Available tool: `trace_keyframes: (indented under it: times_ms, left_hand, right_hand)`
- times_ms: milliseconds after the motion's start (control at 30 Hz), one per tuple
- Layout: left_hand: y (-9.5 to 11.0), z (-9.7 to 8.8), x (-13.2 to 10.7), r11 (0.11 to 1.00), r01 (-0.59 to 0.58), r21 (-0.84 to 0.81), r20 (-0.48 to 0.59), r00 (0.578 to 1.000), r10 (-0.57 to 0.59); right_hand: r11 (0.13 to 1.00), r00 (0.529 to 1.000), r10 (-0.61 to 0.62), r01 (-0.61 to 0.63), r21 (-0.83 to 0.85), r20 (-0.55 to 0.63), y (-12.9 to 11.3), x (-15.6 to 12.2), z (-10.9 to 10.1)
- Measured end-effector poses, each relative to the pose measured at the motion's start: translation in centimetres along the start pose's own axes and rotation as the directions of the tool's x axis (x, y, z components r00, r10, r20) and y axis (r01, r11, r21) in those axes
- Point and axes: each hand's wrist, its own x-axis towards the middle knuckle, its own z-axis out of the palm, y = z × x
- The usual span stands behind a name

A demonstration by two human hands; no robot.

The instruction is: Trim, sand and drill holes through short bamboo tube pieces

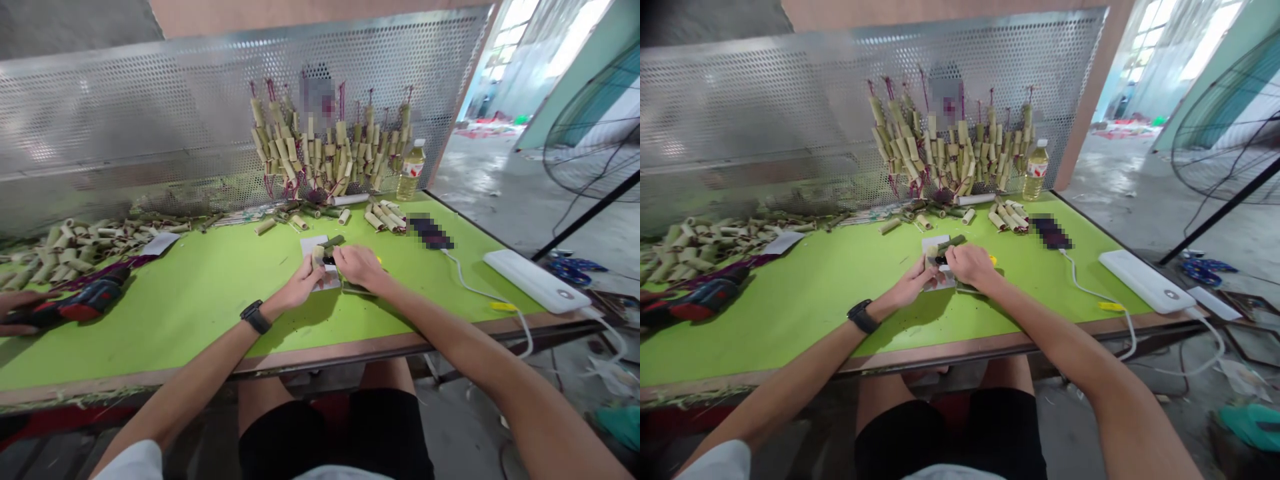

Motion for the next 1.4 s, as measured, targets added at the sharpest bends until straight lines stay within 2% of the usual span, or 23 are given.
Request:
trace_keyframes:
  times_ms: [100, 133, 167, 233, 300, 400, 533, 700, 933, 1033, 1200, 1400]
  left_hand:
    - [0.1, 0.4, -0.3, 1.0, -0.025, 0.007, 0.107, 0.994, 0.024]
    - [0.0, 0.6, -0.2, 1.0, -0.027, -0.012, 0.136, 0.99, 0.028]
    - [-0.2, 0.7, 0.0, 0.999, -0.02, -0.042, 0.141, 0.99, 0.025]
    - [-0.7, 0.5, 0.5, 0.993, 0.019, -0.12, 0.073, 0.997, -0.01]
    - [-1.2, 0.1, 1.1, 0.98, 0.041, -0.192, -0.046, 0.998, -0.051]
    - [-1.6, -0.7, 1.8, 0.97, 0.032, -0.242, -0.201, 0.976, -0.082]
    - [-1.6, -1.0, 2.1, 0.955, 0.014, -0.297, -0.284, 0.953, -0.102]
    - [-2.1, -1.0, 1.9, 0.939, 0.013, -0.344, -0.227, 0.969, -0.096]
    - [-2.0, -0.8, 1.7, 0.909, 0.036, -0.415, -0.119, 0.989, -0.093]
    - [-1.7, -0.4, 1.5, 0.928, 0.057, -0.369, -0.096, 0.99, -0.099]
    - [-1.3, 0.0, 1.0, 0.96, 0.07, -0.27, -0.079, 0.992, -0.094]
    - [-0.8, 0.4, 0.5, 0.998, 0.027, -0.053, -0.078, 0.996, -0.031]
  right_hand:
    - [0.979, 0.982, 0.189, -0.187, 0.084, -0.007, 2.1, 1.0, -0.7]
    - [0.968, 0.97, 0.24, -0.235, 0.082, -0.046, 2.9, 1.3, -1.0]
    - [0.961, 0.957, 0.272, -0.264, 0.08, -0.099, 3.5, 1.6, -1.3]
    - [0.955, 0.942, 0.294, -0.28, 0.1, -0.162, 4.1, 1.8, -1.6]
    - [0.957, 0.948, 0.274, -0.251, 0.144, -0.163, 3.8, 1.8, -1.4]
    - [0.956, 0.969, 0.227, -0.204, 0.209, -0.094, 2.7, 1.6, -0.6]
    - [0.953, 0.982, 0.188, -0.175, 0.246, -0.032, 2.1, 1.5, 0.0]
    - [0.961, 0.99, 0.143, -0.136, 0.242, -0.01, 1.9, 1.3, -0.5]
    - [0.981, 0.995, -0.03, 0.011, 0.196, 0.093, 0.6, 0.6, 0.5]
    - [0.982, 0.99, -0.073, 0.049, 0.181, 0.124, 0.2, 0.3, 0.6]
    - [0.993, 0.988, -0.077, 0.064, 0.098, 0.132, -0.4, 0.1, 0.1]
    - [0.996, 0.987, -0.094, 0.093, 0.01, 0.132, -0.8, -0.4, -0.2]
